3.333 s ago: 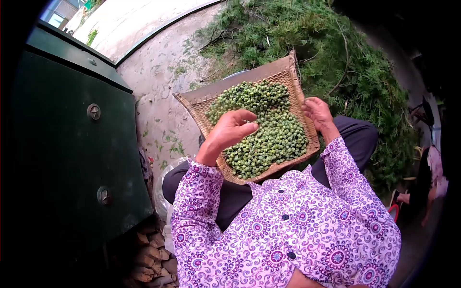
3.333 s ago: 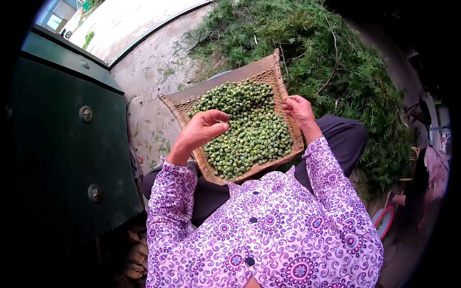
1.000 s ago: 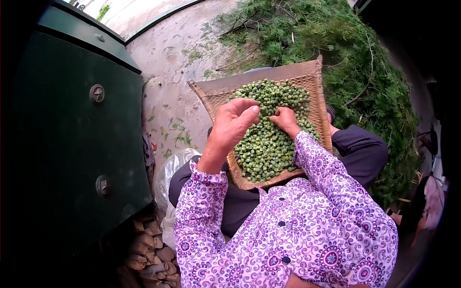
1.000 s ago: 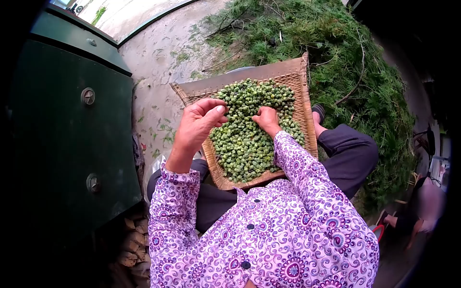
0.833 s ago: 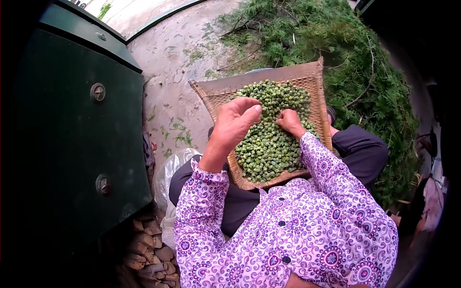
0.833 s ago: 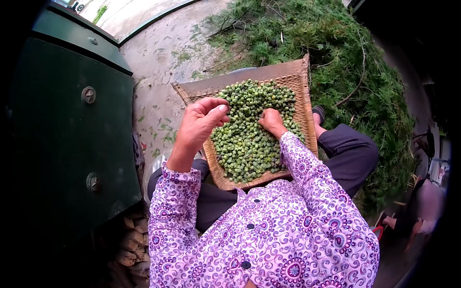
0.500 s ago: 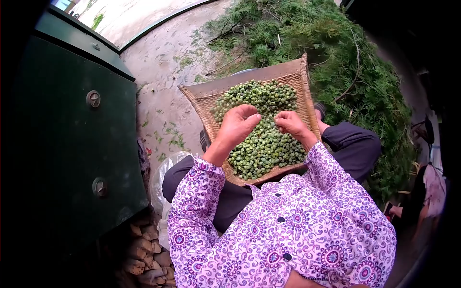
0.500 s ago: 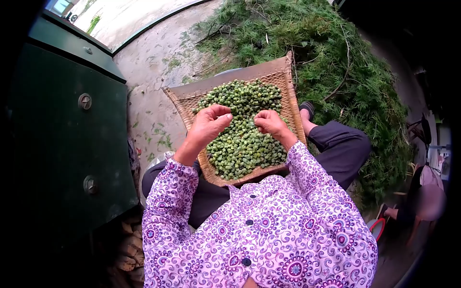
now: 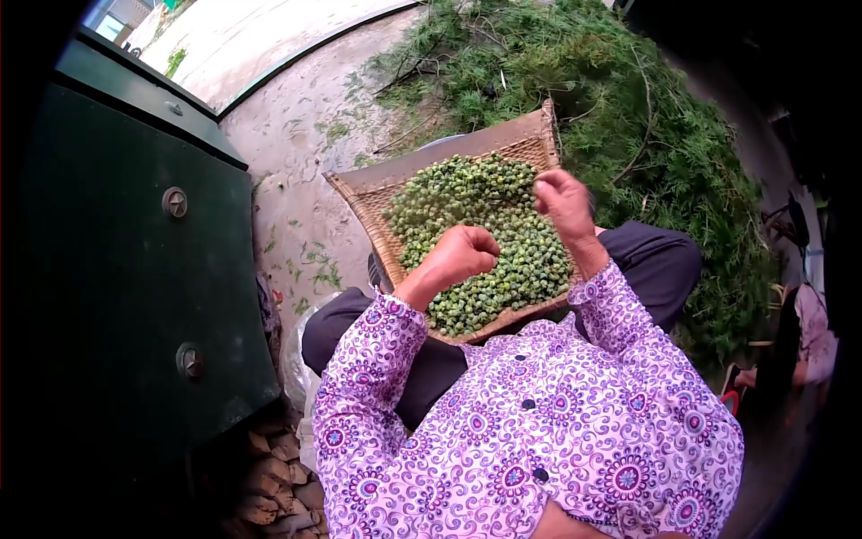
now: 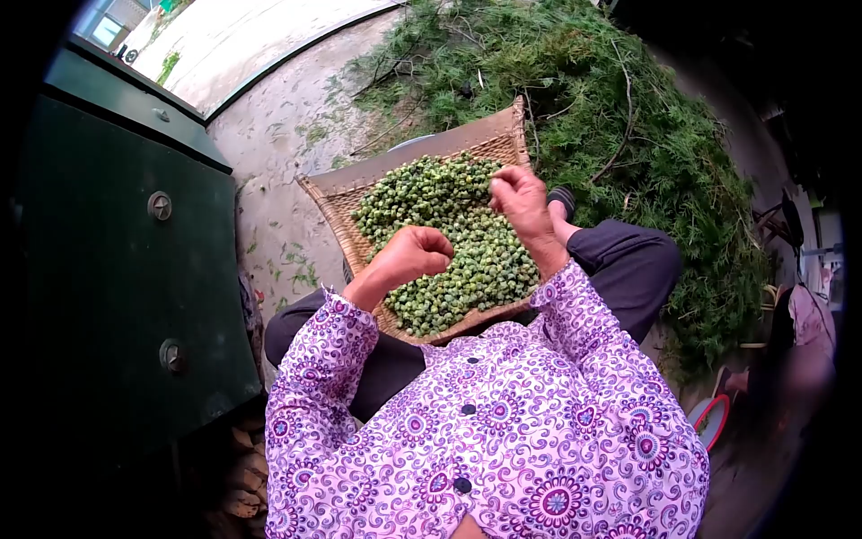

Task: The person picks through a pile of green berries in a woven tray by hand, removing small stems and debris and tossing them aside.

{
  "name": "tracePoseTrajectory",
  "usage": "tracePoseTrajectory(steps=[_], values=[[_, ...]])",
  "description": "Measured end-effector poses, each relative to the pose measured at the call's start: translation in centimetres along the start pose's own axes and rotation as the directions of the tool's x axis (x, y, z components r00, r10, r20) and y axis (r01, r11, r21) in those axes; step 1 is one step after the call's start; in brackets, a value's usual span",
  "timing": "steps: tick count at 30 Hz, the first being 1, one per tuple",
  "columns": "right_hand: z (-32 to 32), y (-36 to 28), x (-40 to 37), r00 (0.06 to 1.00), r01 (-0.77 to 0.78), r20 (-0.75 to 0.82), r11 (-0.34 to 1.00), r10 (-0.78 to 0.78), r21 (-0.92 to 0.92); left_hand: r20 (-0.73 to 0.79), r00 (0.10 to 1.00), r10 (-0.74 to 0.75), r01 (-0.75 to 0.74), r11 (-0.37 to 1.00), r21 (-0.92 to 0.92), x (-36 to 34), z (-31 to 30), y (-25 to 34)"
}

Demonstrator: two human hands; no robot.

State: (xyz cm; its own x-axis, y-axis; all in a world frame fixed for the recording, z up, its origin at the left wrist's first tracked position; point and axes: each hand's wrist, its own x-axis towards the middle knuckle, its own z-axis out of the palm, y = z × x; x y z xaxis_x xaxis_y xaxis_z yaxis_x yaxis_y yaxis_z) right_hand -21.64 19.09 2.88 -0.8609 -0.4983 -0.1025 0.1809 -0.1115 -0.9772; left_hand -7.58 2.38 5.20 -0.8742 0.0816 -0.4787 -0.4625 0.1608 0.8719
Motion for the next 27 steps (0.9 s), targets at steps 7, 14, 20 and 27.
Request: tracePoseTrajectory(steps=[7,14,20,27], values=[[-6.3,4.9,4.7,0.923,-0.212,-0.327,0.977,0.201,0.003,-0.191,0.980,0.056,-0.063,0.998,-0.030,-3.2,-2.0,1.0],[4.8,13.4,4.0,0.960,0.239,0.279,0.521,-0.001,-0.820,-0.526,0.842,0.120,-0.330,0.886,-0.326,-5.1,-5.8,2.1],[8.2,11.5,4.0,0.941,0.102,0.214,0.382,0.263,-0.919,-0.542,0.833,0.114,-0.351,0.866,-0.356,-5.3,-6.3,2.5],[9.4,11.4,1.3,0.763,0.364,0.504,0.374,0.405,-0.853,-0.511,0.849,0.132,-0.351,0.864,-0.361,-4.2,-5.8,3.1]])
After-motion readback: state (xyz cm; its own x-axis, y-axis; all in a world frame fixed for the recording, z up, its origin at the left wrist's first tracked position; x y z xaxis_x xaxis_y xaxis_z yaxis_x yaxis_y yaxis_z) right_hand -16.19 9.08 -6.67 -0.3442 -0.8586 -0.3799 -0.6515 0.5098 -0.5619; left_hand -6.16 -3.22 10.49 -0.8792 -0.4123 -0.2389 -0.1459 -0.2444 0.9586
